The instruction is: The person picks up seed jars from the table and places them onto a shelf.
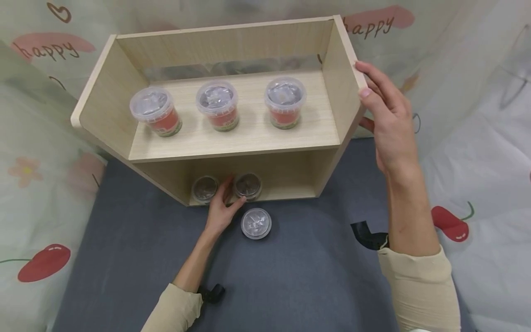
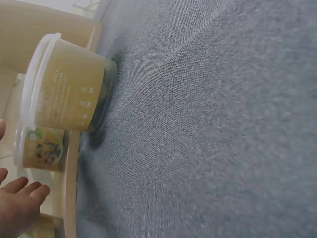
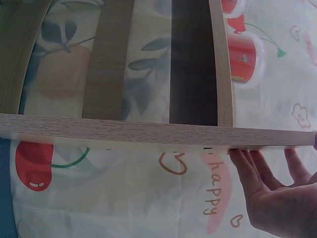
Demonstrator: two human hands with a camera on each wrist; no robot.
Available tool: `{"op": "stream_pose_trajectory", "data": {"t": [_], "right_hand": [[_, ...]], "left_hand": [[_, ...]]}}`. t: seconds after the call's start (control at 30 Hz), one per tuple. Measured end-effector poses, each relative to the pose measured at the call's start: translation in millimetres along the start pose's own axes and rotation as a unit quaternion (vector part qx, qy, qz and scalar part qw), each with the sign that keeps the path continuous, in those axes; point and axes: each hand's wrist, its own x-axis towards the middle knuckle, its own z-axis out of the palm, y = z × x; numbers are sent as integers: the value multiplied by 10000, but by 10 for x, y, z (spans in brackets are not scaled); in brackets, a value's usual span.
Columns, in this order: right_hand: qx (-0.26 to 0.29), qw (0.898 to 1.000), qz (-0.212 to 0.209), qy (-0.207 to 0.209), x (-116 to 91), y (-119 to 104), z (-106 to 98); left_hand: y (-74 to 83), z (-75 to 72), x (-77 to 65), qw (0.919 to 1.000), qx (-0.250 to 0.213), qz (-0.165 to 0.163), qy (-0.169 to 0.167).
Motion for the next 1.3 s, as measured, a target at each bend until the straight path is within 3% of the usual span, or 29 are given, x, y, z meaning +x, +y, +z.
{"op": "stream_pose_trajectory", "data": {"t": [0.2, 0.63, 0.9, 1.07, 1.3], "right_hand": [[101, 9999, 16, 1, 4, 14, 2], [155, 9999, -18, 13, -12, 14, -7], [76, 10000, 8, 6, 0, 12, 4], [231, 9997, 26, -45, -8, 20, -2], [384, 9992, -6, -103, -18, 12, -18]], "left_hand": [[55, -81, -151, 9997, 161, -55, 163], [38, -74, -406, 9989, -5, 401, 249], [4, -44, -527, 9988, 4, 481, -124], [-43, -40, -579, 9974, -45, 470, -544], [-68, -39, -614, 9938, -155, 194, -1080]]}}
